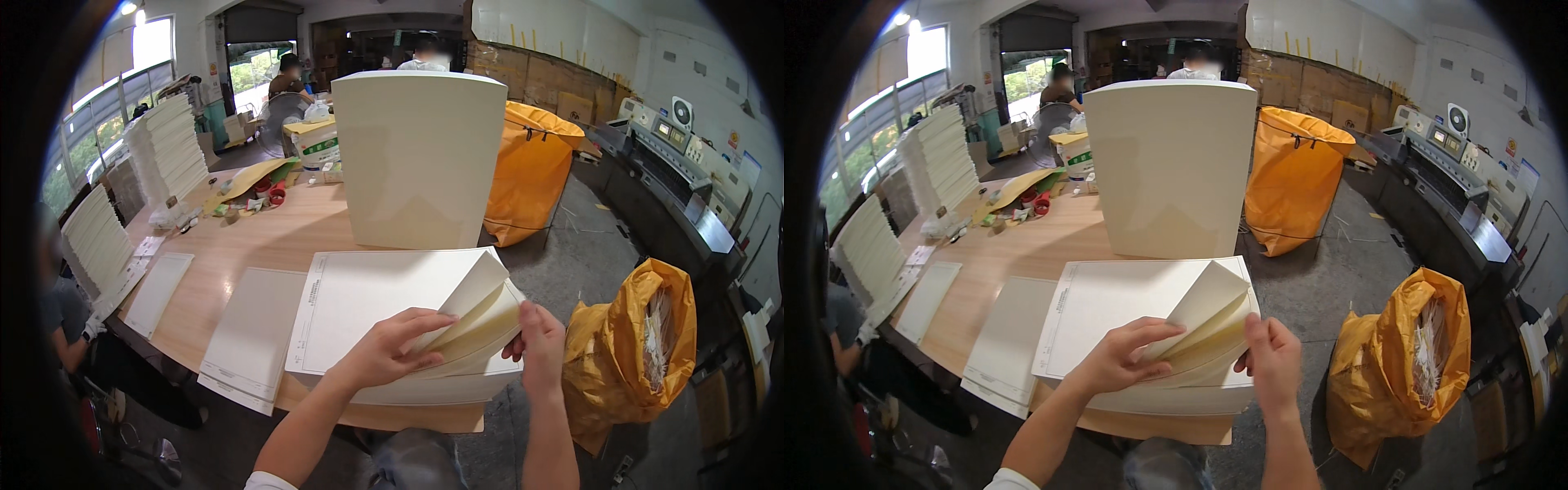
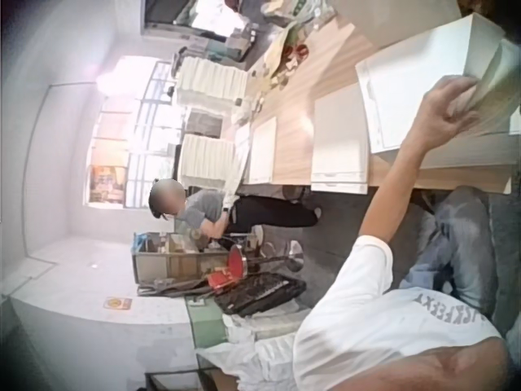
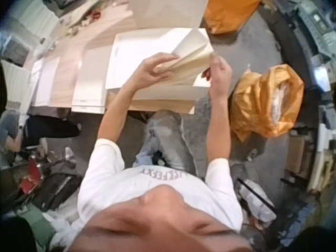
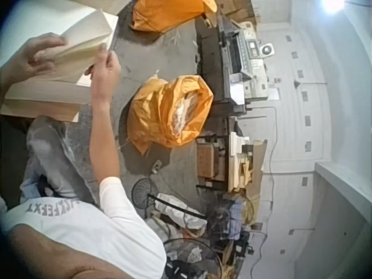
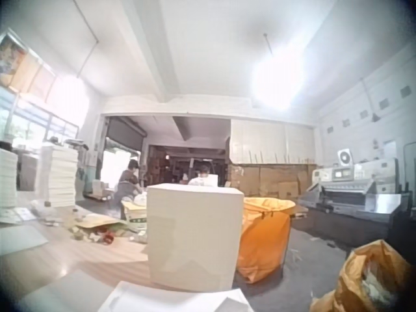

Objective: The person repeatedly picks up stacks of white paper sheets from a table, flips them over, and places them back down. The action is performed continuously by hand without tools.

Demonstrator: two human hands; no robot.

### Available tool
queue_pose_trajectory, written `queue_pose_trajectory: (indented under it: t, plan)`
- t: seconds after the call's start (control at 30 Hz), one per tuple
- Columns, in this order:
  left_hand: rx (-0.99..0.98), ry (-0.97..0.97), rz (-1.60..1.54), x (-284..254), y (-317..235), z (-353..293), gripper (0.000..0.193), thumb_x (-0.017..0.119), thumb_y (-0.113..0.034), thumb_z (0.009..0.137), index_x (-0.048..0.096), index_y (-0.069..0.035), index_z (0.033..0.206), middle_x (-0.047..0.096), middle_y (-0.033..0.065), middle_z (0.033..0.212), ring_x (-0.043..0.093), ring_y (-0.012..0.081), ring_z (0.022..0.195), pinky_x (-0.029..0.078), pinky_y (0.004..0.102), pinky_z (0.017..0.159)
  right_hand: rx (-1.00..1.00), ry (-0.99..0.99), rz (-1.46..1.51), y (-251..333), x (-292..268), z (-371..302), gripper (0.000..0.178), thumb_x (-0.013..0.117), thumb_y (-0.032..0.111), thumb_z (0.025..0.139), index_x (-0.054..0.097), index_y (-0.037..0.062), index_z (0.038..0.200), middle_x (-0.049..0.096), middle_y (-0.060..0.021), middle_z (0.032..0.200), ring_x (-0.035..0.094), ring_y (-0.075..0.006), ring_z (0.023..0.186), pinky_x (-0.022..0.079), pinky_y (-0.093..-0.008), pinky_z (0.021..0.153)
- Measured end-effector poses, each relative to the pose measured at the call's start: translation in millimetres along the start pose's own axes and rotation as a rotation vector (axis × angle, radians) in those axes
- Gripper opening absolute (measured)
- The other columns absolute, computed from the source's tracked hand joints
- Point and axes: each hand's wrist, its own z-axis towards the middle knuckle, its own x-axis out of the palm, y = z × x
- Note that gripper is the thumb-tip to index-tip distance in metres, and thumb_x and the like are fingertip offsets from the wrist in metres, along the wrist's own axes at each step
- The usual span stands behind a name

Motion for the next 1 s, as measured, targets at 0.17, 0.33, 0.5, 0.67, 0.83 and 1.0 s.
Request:
queue_pose_trajectory:
  t: [0.17,0.33,0.5,0.67,0.83,1.0]
  plan:
    - [0.029,-0.029,0.069,1,4,-1,0.043,0.076,-0.004,0.097,0.069,-0.01,0.14,0.067,0.0127,0.14,0.064,0.0306,0.129,0.052,0.0405,0.11,0.143,0.047,0.262,4,-3,3,0.042,0.06,0.028,0.11,0.052,0.0115,0.073,0.054,-0.0006,0.062,0.058,-0.0127,0.053,0.04,-0.0267,0.047]
    - [0.147,0.052,0.166,1,6,-2,0.045,0.081,-0.005,0.093,0.071,-0.013,0.136,0.067,0.0119,0.141,0.065,0.0324,0.127,0.055,0.0413,0.107,0.188,0.059,0.395,7,1,4,0.042,0.06,0.028,0.11,0.052,0.0122,0.072,0.054,-0.0007,0.062,0.058,-0.0127,0.053,0.04,-0.0277,0.048]
    - [0.03,0.045,0.0,0,4,-2,0.046,0.084,-0.001,0.089,0.073,-0.011,0.132,0.066,0.0128,0.143,0.064,0.0317,0.131,0.053,0.0399,0.109,0.093,0.029,0.177,5,0,2,0.042,0.061,0.028,0.11,0.052,0.0121,0.072,0.054,0.0,0.061,0.056,-0.012,0.05,0.041,-0.0268,0.047]
    - [0.095,-0.034,0.085,3,5,0,0.045,0.083,0.0,0.089,0.072,-0.011,0.132,0.063,0.0143,0.148,0.063,0.0329,0.131,0.054,0.0394,0.109,0.168,0.035,0.083,12,-1,3,0.041,0.062,0.025,0.109,0.052,0.0114,0.072,0.055,-0.0001,0.06,0.058,-0.0121,0.05,0.042,-0.0267,0.047]
    - [0.145,0.056,0.166,5,6,-2,0.047,0.088,-0.007,0.086,0.073,-0.013,0.131,0.062,0.0134,0.148,0.064,0.0334,0.13,0.057,0.0417,0.105,0.182,0.069,0.407,11,0,4,0.038,0.061,0.024,0.11,0.053,0.0117,0.074,0.058,-0.0019,0.062,0.064,-0.0141,0.055,0.046,-0.0261,0.051]
    - [0.056,0.027,0.068,2,4,-2,0.05,0.092,-0.003,0.08,0.074,-0.011,0.126,0.065,0.0127,0.141,0.063,0.0316,0.131,0.057,0.0416,0.106,0.003,-0.071,0.056,8,-4,-13,0.036,0.064,0.024,0.107,0.052,0.0104,0.076,0.063,-0.0054,0.071,0.069,-0.018,0.067,0.047,-0.0305,0.054]
